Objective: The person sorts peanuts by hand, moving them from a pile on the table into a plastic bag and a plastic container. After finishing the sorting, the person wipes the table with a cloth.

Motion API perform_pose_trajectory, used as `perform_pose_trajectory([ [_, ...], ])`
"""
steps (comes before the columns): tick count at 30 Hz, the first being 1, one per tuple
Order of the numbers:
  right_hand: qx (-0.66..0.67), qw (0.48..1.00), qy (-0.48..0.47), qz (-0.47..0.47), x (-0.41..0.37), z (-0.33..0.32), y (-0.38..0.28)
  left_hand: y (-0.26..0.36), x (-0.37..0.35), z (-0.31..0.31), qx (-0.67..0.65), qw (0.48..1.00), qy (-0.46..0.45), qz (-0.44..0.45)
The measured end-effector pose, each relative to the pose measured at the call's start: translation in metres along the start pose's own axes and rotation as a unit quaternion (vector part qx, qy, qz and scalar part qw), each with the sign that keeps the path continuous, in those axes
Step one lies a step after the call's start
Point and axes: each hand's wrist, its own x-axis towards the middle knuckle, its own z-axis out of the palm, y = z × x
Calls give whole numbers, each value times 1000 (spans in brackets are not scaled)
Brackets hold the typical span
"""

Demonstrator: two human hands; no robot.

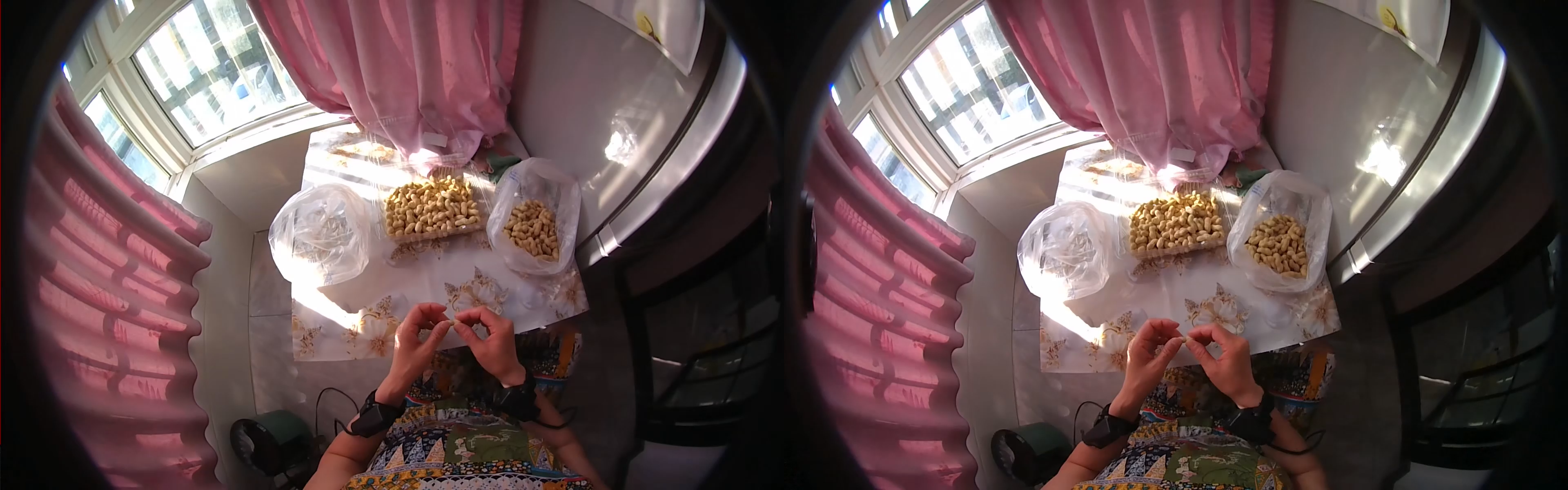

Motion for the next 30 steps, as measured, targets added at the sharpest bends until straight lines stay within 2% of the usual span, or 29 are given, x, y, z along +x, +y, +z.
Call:
perform_pose_trajectory([
  [4,-11,1000,2,-16,-1,2,0,4,0,2,28,999,27,0],
  [11,-5,1000,-1,20,-5,5,1,1,-1,3,48,997,53,20],
  [19,16,999,21,21,-3,0,5,12,2,10,66,997,42,14],
  [24,-10,995,92,26,8,-28,16,6,-1,-1,69,997,43,2],
  [26,-10,994,110,4,14,-42,22,0,-3,-7,65,993,92,26],
  [30,-35,987,157,0,32,-75,31,-7,-13,-26,73,989,129,20],
])
